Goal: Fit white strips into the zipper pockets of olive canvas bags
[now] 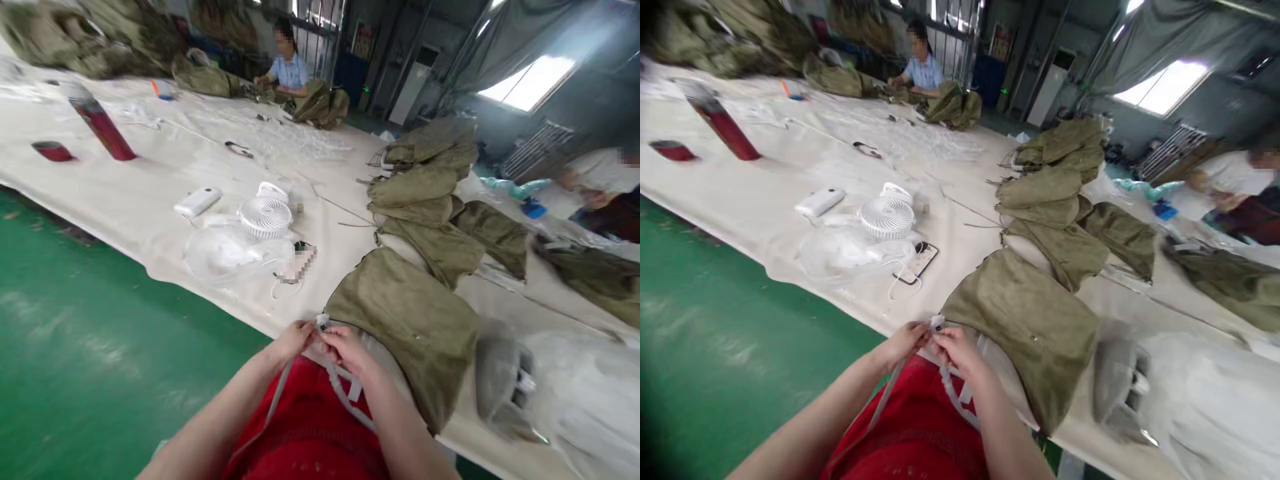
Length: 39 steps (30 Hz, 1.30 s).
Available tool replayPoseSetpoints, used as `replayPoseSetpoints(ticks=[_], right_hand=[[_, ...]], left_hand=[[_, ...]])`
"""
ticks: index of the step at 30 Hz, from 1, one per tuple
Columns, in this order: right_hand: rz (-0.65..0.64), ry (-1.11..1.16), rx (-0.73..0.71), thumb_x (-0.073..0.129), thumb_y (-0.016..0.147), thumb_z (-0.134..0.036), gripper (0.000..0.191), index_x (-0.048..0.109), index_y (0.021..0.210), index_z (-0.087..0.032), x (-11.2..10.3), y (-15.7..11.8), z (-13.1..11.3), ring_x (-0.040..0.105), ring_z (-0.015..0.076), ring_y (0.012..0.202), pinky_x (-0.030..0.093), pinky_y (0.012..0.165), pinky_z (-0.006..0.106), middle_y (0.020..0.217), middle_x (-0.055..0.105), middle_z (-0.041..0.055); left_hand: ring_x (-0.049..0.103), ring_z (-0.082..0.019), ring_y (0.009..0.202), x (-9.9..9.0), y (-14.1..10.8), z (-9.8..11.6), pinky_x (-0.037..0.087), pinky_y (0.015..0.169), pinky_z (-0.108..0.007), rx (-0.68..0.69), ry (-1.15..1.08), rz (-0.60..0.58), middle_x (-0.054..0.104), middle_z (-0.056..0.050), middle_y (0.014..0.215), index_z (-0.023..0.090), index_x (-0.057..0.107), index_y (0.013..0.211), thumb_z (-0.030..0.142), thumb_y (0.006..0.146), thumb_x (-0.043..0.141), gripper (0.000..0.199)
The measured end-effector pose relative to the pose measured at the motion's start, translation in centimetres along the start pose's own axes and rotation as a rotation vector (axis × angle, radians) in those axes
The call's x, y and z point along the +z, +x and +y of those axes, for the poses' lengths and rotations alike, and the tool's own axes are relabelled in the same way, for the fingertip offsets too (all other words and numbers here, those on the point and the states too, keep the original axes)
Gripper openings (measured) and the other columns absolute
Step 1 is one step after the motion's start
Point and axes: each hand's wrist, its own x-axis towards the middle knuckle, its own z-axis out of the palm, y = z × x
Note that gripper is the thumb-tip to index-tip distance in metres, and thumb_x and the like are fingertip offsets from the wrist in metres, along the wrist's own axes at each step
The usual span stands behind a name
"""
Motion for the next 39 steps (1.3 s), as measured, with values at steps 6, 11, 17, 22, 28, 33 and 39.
replayPoseSetpoints(ticks=[6, 11, 17, 22, 28, 33, 39], right_hand=[[0.018, -0.22, -0.05, 0.052, 0.083, -0.029, 0.019, 0.062, 0.074, -0.017, 0.5, 0.6, 1.1, 0.043, 0.0054, 0.037, 0.027, 0.036, 0.018, 0.066, 0.064, -0.0003], [0.068, -0.393, -0.096, 0.05, 0.085, -0.025, 0.022, 0.063, 0.069, -0.018, 0.7, 1.4, 1.3, 0.041, 0.0066, 0.036, 0.027, 0.038, 0.018, 0.051, 0.056, -0.0035], [0.049, -0.405, -0.05, 0.053, 0.08, -0.023, 0.02, 0.063, 0.063, -0.017, 0.7, 1.6, 1.4, 0.04, 0.0071, 0.035, 0.026, 0.038, 0.019, 0.041, 0.048, -0.0051], [0.173, -0.61, -0.012, 0.057, 0.078, -0.028, 0.025, 0.066, 0.057, -0.017, 1.0, 1.9, 0.3, 0.048, 0.0095, 0.038, 0.03, 0.042, 0.021, 0.045, 0.058, 0.0009], [0.075, -0.557, -0.057, 0.056, 0.079, -0.028, 0.022, 0.064, 0.062, -0.016, -0.2, 0.6, -1.1, 0.052, 0.0088, 0.042, 0.035, 0.045, 0.019, 0.057, 0.065, 0.0013], [0.145, -0.337, 0.014, 0.035, 0.092, -0.045, 0.043, 0.062, 0.076, -0.016, -0.5, -0.7, -2.5, 0.054, 0.01, 0.042, 0.036, 0.042, 0.02, 0.064, 0.066, 0.0039], [0.301, -0.934, -0.081, 0.023, 0.09, -0.063, 0.068, 0.067, 0.068, -0.016, 1.8, -1.9, -5.5, 0.067, 0.0217, 0.072, 0.046, 0.067, 0.028, 0.073, 0.07, 0.0142]], left_hand=[[0.008, -0.002, 0.034, -0.8, -0.6, 1.3, 0.003, 0.035, -0.017, -0.28, -0.168, -0.127, 0.024, 0.011, 0.043, 0.018, 0.042, 0.062, 0.042, 0.082, 0.048, 0.032], [0.007, -0.001, 0.032, -1.4, -1.6, 1.8, 0.005, 0.031, -0.012, -0.546, -0.652, -0.5, 0.019, 0.011, 0.047, 0.017, 0.039, 0.064, 0.016, 0.081, 0.045, 0.018], [0.011, -0.002, 0.031, -0.9, -3.0, 0.7, 0.007, 0.03, -0.012, -0.531, -0.849, -0.555, 0.017, 0.011, 0.047, 0.017, 0.04, 0.065, 0.016, 0.082, 0.045, 0.018], [0.007, -0.003, 0.033, -0.4, -3.2, 1.0, 0.005, 0.033, -0.015, -0.401, -0.541, -0.363, 0.02, 0.011, 0.046, 0.017, 0.046, 0.066, 0.022, 0.079, 0.045, 0.014], [0.044, -0.011, 0.045, 0.7, -3.4, 0.5, 0.034, 0.049, -0.022, 0.144, 0.464, 0.17, 0.047, 0.001, 0.05, 0.015, 0.059, 0.07, 0.035, 0.09, 0.033, 0.038], [0.065, -0.023, 0.077, 2.3, -4.5, 0.5, 0.046, 0.067, -0.032, 0.294, 1.302, 0.357, 0.066, -0.011, 0.084, 0.016, 0.06, 0.091, 0.02, 0.092, 0.028, 0.032], [0.066, -0.026, 0.08, 3.8, -4.8, 0.1, 0.051, 0.067, -0.036, 0.251, 1.643, 0.284, 0.063, -0.014, 0.094, 0.012, 0.056, 0.11, 0.002, 0.082, 0.031, 0.039]])
